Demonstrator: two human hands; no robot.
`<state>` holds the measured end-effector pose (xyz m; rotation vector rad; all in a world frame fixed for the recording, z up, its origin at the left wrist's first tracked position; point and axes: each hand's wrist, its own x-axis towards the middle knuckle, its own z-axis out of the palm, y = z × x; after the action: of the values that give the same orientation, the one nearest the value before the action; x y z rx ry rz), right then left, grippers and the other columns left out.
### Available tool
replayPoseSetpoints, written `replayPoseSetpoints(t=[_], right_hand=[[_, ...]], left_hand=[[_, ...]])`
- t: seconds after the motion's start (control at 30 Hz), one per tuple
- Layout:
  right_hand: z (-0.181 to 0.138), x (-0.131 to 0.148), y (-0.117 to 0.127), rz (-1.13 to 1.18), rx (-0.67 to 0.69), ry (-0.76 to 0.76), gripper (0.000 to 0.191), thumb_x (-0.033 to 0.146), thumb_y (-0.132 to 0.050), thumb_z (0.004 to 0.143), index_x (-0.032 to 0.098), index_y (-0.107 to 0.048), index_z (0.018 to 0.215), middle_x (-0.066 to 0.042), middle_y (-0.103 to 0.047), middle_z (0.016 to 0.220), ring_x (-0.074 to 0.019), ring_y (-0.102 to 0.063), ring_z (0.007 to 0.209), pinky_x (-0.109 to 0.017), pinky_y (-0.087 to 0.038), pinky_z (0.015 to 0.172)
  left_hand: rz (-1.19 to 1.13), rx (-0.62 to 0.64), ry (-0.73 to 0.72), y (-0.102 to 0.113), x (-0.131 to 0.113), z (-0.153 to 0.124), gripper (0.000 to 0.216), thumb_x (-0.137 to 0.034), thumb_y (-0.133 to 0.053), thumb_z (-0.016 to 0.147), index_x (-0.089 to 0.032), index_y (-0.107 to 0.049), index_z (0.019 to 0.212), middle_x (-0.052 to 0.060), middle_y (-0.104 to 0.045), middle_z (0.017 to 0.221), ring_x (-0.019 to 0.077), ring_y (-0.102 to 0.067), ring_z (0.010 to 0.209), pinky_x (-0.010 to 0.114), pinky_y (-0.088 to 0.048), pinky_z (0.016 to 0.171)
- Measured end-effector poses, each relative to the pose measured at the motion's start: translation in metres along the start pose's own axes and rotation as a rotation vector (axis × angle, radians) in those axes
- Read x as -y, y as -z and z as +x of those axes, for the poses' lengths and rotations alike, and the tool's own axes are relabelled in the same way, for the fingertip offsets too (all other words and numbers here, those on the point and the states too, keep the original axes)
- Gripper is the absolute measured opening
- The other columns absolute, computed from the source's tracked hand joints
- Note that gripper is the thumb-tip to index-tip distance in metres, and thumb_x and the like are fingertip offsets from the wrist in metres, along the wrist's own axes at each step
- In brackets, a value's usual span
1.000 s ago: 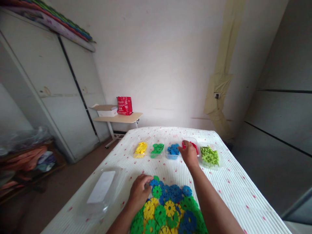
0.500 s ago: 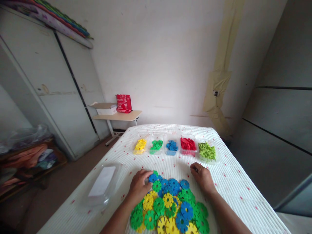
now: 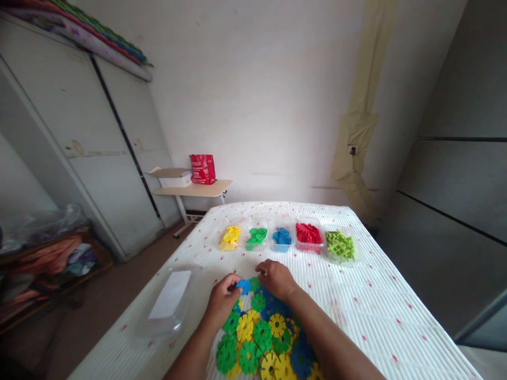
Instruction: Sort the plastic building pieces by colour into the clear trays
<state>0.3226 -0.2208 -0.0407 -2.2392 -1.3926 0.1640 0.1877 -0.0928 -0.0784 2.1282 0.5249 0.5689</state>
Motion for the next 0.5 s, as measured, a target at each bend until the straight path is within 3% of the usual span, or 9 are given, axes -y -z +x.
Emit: replayPoseSetpoints(t=[0.2, 0.33, 0.5], right_hand=[[0.013, 0.015, -0.019, -0.162, 0.116, -0.118, 0.032, 0.031, -0.059, 0.066, 0.018, -0.064, 0.095, -0.009, -0.062, 0.097, -0.0211, -0.058, 0.085, -0.027, -0.038, 0.068], [0.012, 0.011, -0.021, -0.058, 0.085, -0.152, 0.026, 0.028, -0.062, 0.063, 0.019, -0.064, 0.087, -0.005, -0.063, 0.088, -0.0182, -0.056, 0.08, -0.025, -0.036, 0.065], [0.012, -0.003, -0.012, 0.127, 0.046, -0.215, 0.016, 0.019, -0.055, 0.068, 0.015, -0.063, 0.081, 0.0, -0.062, 0.072, -0.0115, -0.054, 0.066, -0.019, -0.036, 0.056]], left_hand=[[0.079, -0.113, 0.088, 0.005, 0.013, 0.004, 0.024, -0.014, -0.046, 0.072, -0.02, -0.061, 0.091, 0.0, -0.068, 0.088, 0.0132, -0.06, 0.084, 0.022, -0.044, 0.076], [0.168, -0.085, 0.118, 0.006, 0.013, 0.004, 0.03, -0.013, -0.049, 0.073, -0.022, -0.062, 0.098, 0.001, -0.068, 0.097, 0.0146, -0.059, 0.092, 0.024, -0.042, 0.083], [0.288, -0.134, 0.059, 0.004, 0.011, 0.004, 0.032, -0.007, -0.049, 0.072, -0.019, -0.062, 0.099, 0.004, -0.064, 0.1, 0.0155, -0.056, 0.098, 0.027, -0.039, 0.091]])
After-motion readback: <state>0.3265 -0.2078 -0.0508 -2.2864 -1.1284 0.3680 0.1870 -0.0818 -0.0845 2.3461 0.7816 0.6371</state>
